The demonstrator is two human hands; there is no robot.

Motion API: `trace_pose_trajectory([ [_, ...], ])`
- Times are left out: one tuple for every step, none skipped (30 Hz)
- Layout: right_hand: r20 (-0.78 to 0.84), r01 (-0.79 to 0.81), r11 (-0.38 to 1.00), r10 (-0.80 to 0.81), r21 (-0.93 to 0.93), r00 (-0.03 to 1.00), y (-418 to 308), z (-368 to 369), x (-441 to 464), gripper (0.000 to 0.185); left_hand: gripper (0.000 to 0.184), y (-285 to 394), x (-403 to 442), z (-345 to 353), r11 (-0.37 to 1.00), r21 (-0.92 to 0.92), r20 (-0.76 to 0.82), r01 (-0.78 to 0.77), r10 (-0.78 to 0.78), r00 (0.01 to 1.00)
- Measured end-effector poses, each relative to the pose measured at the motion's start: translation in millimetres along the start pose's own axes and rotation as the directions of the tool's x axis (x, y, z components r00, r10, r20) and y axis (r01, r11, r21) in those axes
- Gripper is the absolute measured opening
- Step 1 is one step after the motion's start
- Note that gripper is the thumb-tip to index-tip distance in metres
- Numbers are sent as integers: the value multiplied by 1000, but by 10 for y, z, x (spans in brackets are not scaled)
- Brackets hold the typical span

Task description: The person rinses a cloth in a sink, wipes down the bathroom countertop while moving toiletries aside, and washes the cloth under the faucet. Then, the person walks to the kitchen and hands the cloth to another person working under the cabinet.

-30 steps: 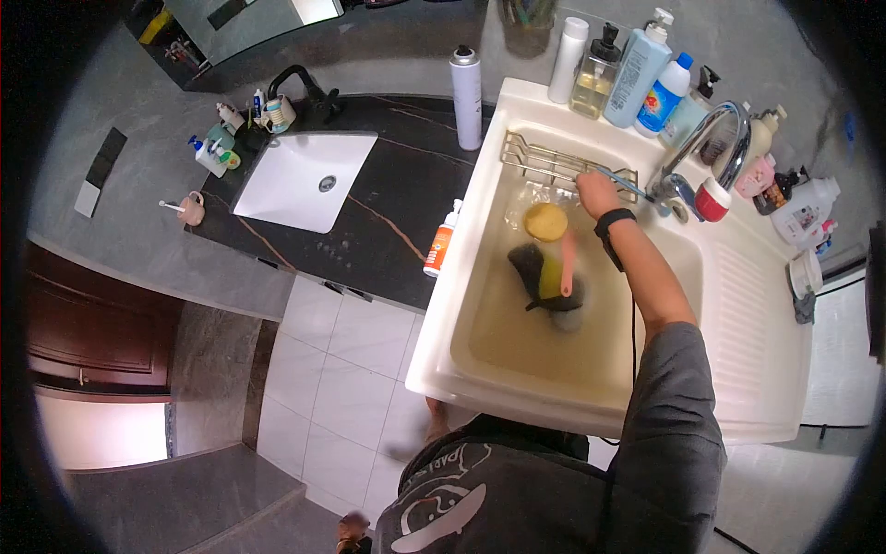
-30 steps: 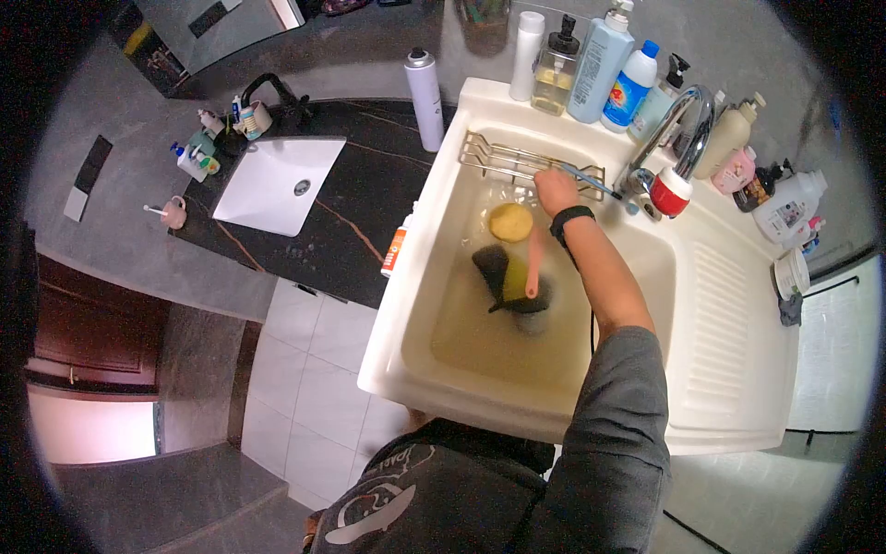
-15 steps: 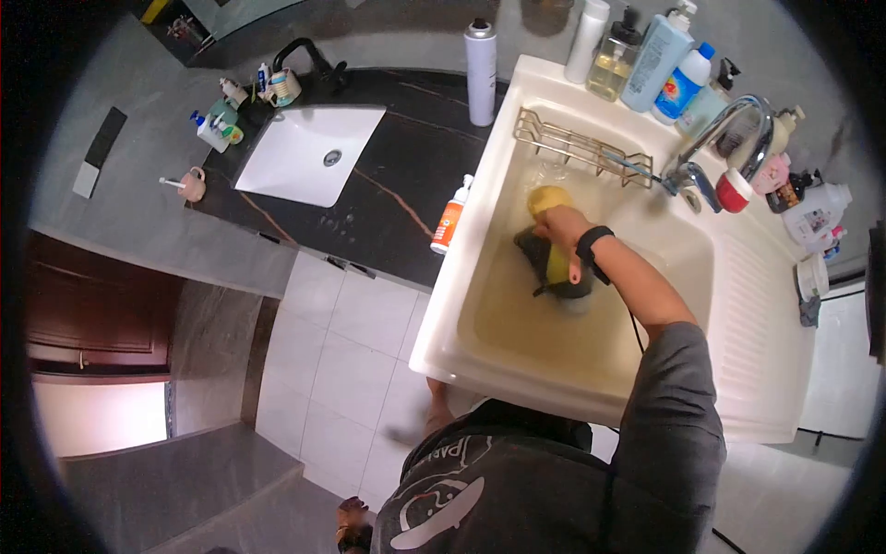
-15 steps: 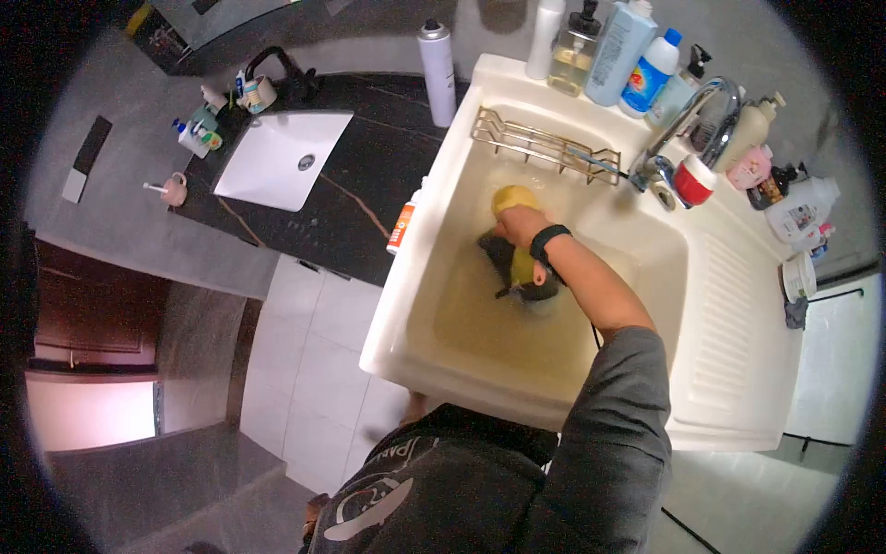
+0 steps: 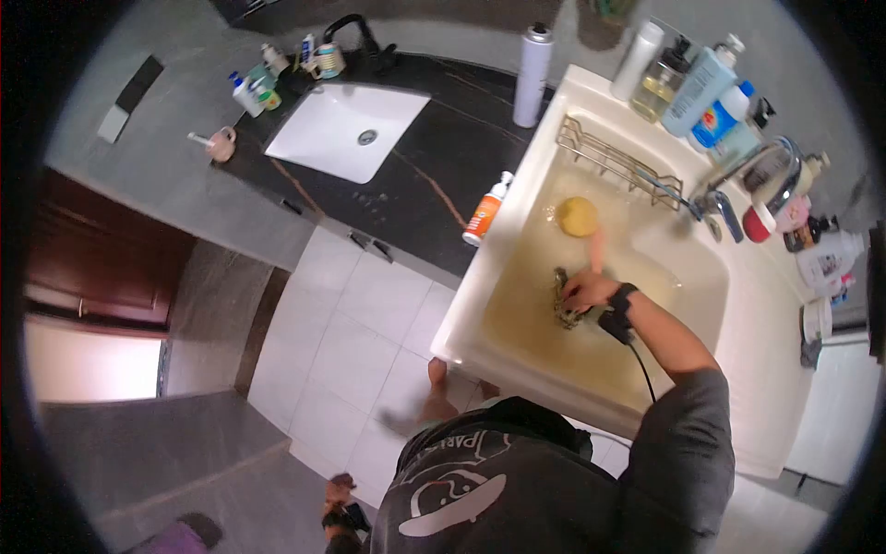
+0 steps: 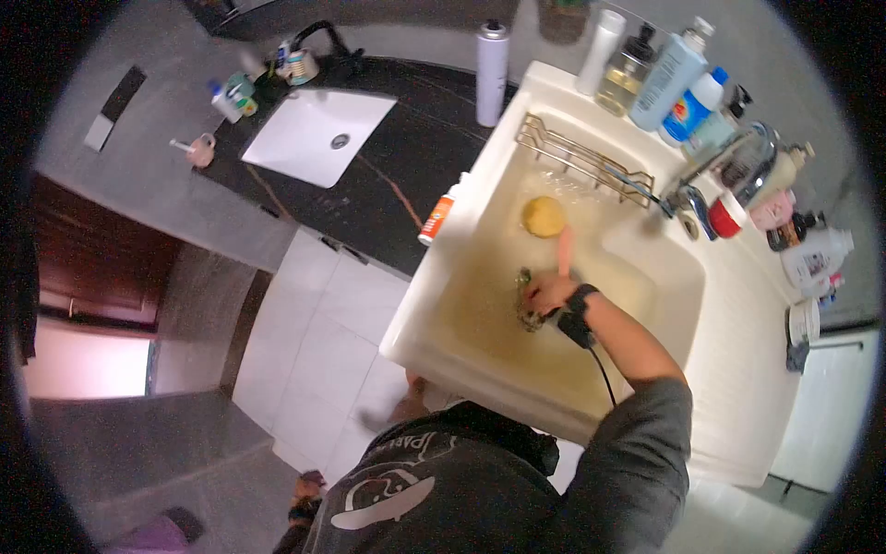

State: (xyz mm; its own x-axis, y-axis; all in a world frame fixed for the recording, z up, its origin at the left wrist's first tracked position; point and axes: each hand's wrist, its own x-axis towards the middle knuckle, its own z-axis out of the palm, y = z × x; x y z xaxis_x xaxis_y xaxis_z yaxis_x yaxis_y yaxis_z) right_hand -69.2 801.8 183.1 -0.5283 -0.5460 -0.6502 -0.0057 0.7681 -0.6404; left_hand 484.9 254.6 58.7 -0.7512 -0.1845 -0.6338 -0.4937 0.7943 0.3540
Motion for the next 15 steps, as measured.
trace_pose_trajectory([
  [-75,65,987,-55,146,996,131,-83,-44,6,23,-125,55,56,892,-450,-137,31,-104,985],
  [-210,76,962,-20,262,978,-27,-160,-253,5,20,83,145,-139,860,-496,-115,122,-204,972],
  [-344,115,921,21,371,939,-188,-198,-446,12,22,-542,434,71,910,-361,-224,-202,125,966],
  [-409,133,914,38,382,912,-239,-252,-594,11,19,-42,451,-257,512,-859,-121,-18,-169,978],
  [-433,155,907,34,393,901,-376,-326,-779,12,18,-128,615,-300,840,-541,-230,-45,-97,968],
  [-458,170,897,40,408,888,-472,-385,-963,14,20,629,567,-818,988,-153,-227,-11,-25,974],
  [-455,158,896,55,416,889,-485,-426,-1099,14,22,777,644,-903,923,-378,-217,71,-162,963],
  [-550,173,934,29,312,834,-469,-497,-1222,16,24,526,813,-791,890,-453,-280,-50,-89,956],
  [-633,180,964,-15,196,774,-426,-546,-1300,20,25,417,940,-741,808,-570,-287,-148,-27,958],
  [-627,177,965,-17,193,779,-328,-567,-1340,20,26,619,936,-830,856,-513,-252,-65,-78,964],
  [-633,92,988,7,124,774,-186,-605,-1342,28,27,841,911,-945,892,-451,-228,19,-136,964],
  [-642,11,999,25,52,766,-46,-641,-1310,36,27,867,917,-925,888,-459,-237,26,-150,960],
  [-636,24,999,8,42,772,158,-611,-1229,36,28,865,935,-890,897,-438,-223,52,-165,961],
  [-621,-149,964,-21,-221,783,411,-530,-1128,44,30,856,927,-845,906,-416,-207,79,-179,962],
  [-604,-308,832,-41,-461,796,543,-490,-1073,52,30,815,867,-789,903,-421,-211,85,-188,959],
])
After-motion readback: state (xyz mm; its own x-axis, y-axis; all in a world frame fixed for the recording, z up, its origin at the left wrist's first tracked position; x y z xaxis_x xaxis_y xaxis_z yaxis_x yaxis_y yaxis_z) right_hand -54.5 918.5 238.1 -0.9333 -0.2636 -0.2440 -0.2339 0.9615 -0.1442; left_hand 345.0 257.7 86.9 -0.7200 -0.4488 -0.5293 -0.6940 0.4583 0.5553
